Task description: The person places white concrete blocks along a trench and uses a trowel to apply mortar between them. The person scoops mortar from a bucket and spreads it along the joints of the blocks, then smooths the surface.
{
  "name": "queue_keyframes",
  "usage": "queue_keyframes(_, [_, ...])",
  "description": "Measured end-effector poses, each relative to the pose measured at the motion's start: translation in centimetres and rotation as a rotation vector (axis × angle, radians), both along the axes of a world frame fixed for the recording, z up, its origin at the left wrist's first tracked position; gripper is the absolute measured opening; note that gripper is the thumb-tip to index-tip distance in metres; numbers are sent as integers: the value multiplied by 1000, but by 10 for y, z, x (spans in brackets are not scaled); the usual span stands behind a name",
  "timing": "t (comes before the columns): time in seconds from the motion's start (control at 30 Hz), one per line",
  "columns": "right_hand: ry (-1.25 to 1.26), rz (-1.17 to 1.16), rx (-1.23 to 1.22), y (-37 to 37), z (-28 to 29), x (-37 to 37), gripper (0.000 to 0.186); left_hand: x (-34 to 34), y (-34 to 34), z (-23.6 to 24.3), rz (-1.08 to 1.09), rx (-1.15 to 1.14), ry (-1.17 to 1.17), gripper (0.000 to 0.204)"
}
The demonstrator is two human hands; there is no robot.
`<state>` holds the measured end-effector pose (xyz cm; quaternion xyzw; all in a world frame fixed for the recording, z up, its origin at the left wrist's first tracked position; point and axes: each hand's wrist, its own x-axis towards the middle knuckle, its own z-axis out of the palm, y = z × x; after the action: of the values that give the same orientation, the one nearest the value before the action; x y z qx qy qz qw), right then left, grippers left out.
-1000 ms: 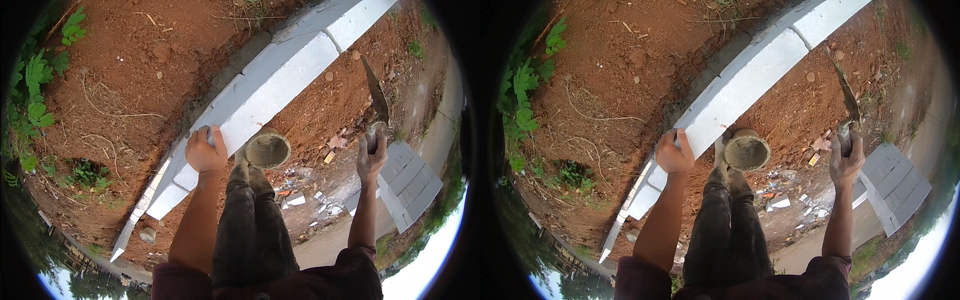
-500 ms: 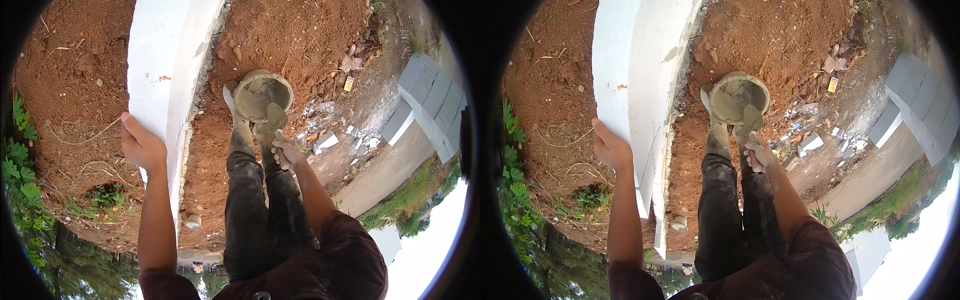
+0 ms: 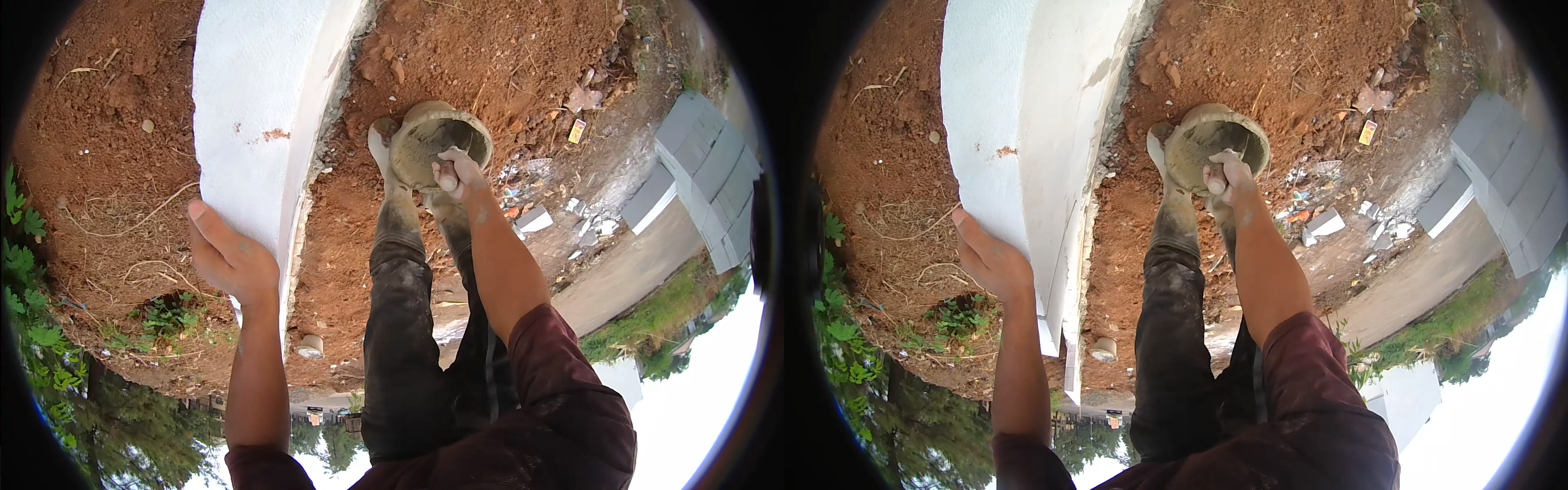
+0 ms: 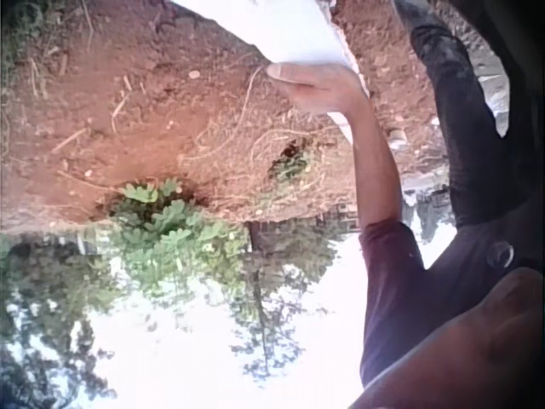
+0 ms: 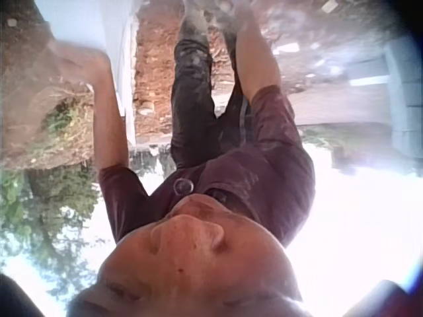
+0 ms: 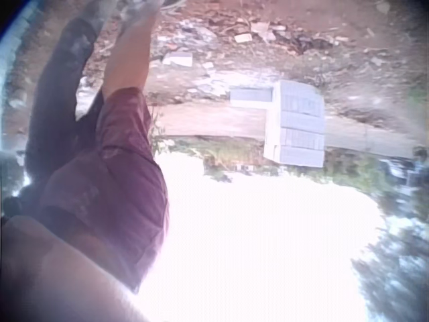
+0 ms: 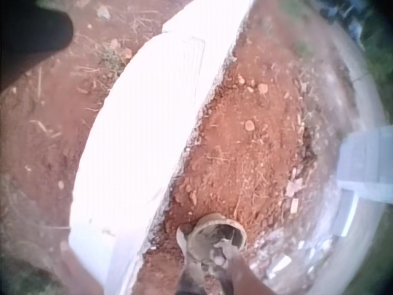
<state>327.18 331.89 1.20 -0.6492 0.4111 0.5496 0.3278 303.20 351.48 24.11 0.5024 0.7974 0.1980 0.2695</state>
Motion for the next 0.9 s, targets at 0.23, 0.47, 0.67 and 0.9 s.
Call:
queue_keyframes(0.23, [200, -209, -10, 7, -45, 25, 15, -1, 0, 0, 43, -27, -49, 58])
queue_keyframes(0.47, [-223, 1541, 17, -42, -89, -19, 28, 8, 2, -12, 134, 28, -82, 61])
queue_keyframes(0.67, [16, 2149, 156, -20, -9, -3, 39, -3, 1, -7, 72, 0, -72, 61])
queue_keyframes(0.9, [-122, 2082, 78, -47, 28, 41, 46, -2, -1, -6, 99, 12, -24, 61])
